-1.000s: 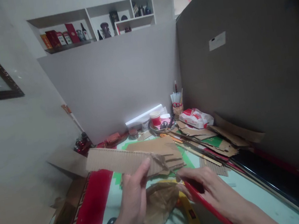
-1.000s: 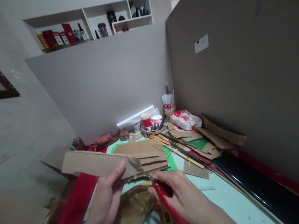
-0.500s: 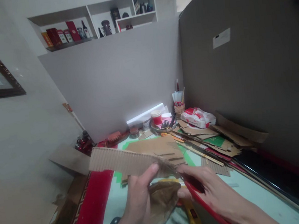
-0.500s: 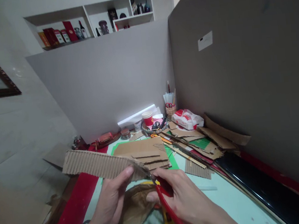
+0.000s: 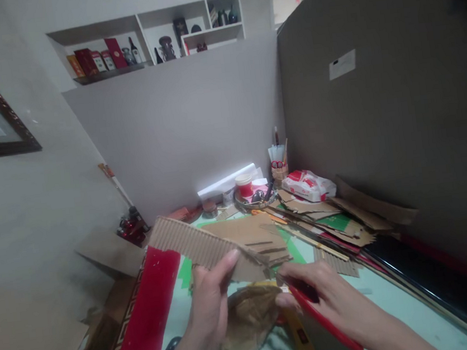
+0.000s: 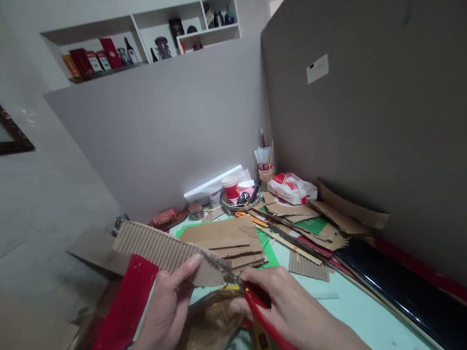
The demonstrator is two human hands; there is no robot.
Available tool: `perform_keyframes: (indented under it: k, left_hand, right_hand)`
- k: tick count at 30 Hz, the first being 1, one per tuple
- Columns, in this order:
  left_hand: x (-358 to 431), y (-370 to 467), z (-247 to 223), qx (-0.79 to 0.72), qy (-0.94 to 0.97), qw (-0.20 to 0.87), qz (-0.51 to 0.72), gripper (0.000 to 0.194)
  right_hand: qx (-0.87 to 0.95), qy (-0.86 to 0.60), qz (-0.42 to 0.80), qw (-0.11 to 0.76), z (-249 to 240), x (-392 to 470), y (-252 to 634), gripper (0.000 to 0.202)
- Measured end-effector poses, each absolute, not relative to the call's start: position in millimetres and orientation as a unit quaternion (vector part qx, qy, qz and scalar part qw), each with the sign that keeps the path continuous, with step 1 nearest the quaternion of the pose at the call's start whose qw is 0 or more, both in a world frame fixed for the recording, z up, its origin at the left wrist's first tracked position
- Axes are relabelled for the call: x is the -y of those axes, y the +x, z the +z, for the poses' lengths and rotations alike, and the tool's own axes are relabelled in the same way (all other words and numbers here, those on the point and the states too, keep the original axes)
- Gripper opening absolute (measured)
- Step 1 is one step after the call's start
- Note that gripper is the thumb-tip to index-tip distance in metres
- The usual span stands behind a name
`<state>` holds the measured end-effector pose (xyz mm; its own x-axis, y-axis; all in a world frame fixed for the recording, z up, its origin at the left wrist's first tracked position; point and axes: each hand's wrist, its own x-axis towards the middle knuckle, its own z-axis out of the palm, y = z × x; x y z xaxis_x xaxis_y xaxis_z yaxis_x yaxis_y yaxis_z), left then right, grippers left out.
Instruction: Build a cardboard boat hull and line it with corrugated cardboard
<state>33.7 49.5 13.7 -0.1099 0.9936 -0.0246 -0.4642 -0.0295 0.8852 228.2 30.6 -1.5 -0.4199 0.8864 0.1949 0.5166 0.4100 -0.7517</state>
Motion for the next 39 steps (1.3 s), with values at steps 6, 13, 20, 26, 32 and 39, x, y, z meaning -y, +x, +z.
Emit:
perform_keyframes:
  k: [6,13,20,26,32,39]
  left_hand:
    - [-44.8,37.2,15.7,-0.402,0.365,0.566,0.620,0.009]
    - [-41.2,38.7,12.2,-0.391,0.365,0.592,0.603,0.010]
    - [-46.1,36.7,12.9,-0.403,0.321,0.594,0.618,0.014]
    - [-45.6,36.8,18.5,-0.395,0.366,0.572,0.618,0.013]
    - [-41.7,43.9,12.0,-0.404,0.373,0.578,0.603,0.013]
    - [-44.2,41.4,7.5,-0.410,0.341,0.604,0.592,0.020]
  right_hand:
    - [0.770,-0.461,0.321,0.303,-4.1,-32.4,226.0,0.035]
    - [0.777,-0.449,0.317,0.305,-1.8,-31.0,224.9,0.034]
    - [0.780,-0.433,0.332,0.305,-3.1,-27.0,226.9,0.038]
    - [0.774,-0.433,0.336,0.317,-6.7,-33.6,224.4,0.042]
    - [0.772,-0.433,0.343,0.315,-7.4,-32.3,224.1,0.041]
    - [0.768,-0.436,0.360,0.302,-2.8,-30.2,221.4,0.045]
